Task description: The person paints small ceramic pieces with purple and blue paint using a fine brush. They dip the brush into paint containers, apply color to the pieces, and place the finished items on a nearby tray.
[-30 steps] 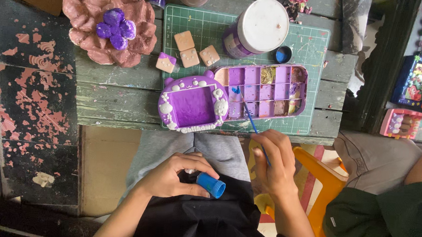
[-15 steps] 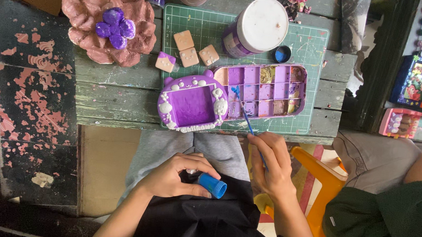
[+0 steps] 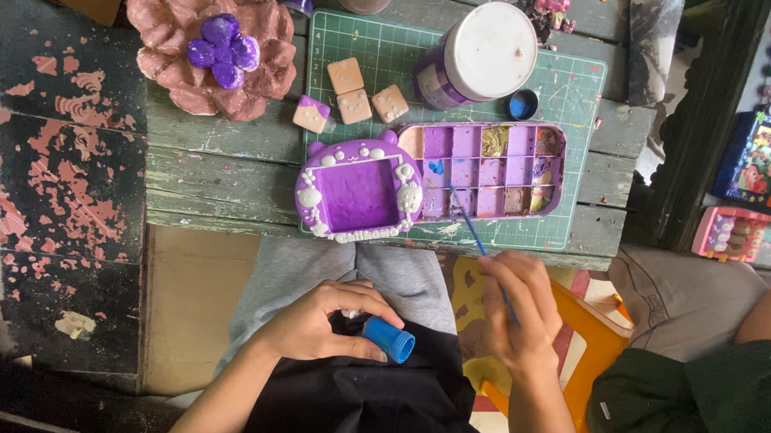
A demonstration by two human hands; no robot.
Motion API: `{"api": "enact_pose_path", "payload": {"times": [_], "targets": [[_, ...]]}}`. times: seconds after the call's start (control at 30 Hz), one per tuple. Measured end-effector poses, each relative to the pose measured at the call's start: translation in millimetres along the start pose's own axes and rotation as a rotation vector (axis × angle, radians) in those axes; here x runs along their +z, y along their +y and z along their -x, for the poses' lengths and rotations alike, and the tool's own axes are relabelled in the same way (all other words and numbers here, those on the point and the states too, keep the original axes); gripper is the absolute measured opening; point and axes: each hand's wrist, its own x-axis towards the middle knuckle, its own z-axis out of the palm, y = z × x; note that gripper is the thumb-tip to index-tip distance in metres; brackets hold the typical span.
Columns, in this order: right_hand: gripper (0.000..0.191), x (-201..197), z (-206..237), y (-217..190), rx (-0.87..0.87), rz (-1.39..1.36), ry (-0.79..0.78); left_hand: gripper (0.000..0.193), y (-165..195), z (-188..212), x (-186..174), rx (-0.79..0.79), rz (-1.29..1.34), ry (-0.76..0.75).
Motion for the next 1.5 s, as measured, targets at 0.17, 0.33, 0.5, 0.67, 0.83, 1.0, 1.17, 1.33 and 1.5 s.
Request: {"api": "enact_pose_path", "payload": {"times": [0.17, 0.33, 0.5, 0.67, 0.83, 1.0, 1.17, 1.33, 1.5], "targets": [[0.024, 9.8, 1.5, 3.9, 0.109, -0.091, 0.059, 0.037, -1.9, 0.1, 0.2, 0.035, -0.016, -0.003], [0.02, 15.8, 4.0, 0.4, 0.248, -0.106, 0.127, 0.037, -1.1, 1.5, -1.4, 0.019, -0.028, 0.001], [0.019, 10.8, 2.8, -4.0, 0.248, -0.093, 0.12, 0.037, -1.9, 1.0, -1.0, 0.019, -0.018, -0.003], [0.02, 1.2, -1.8, -7.7, 0.229, -0.065, 0.066, 0.037, -3.6, 0.5, -1.3, 0.049, -0.002, 0.006], [0.02, -3.7, -11.1, -4.8, 0.177, -0.067, 0.018, 0.038, -4.2, 2.1, -0.3, 0.012, 0.015, 0.007], [0.022, -3.4, -16.7, -2.0, 0.182, -0.084, -0.024, 0.037, -4.2, 4.3, -0.7, -0.009, 0.004, 0.01], [0.025, -10.6, -14.4, -5.0, 0.152, -0.049, -0.06, 0.038, -4.5, 4.0, -1.7, 0.034, 0.016, 0.017], [0.023, -14.8, -15.6, -5.9, 0.182, -0.065, -0.054, 0.038, -2.8, 2.8, -2.4, 0.025, 0.007, 0.014], [0.021, -17.5, -16.7, -6.9, 0.197, -0.053, -0.027, 0.038, -2.1, 3.7, -4.2, -0.008, 0.013, 0.018]]}}
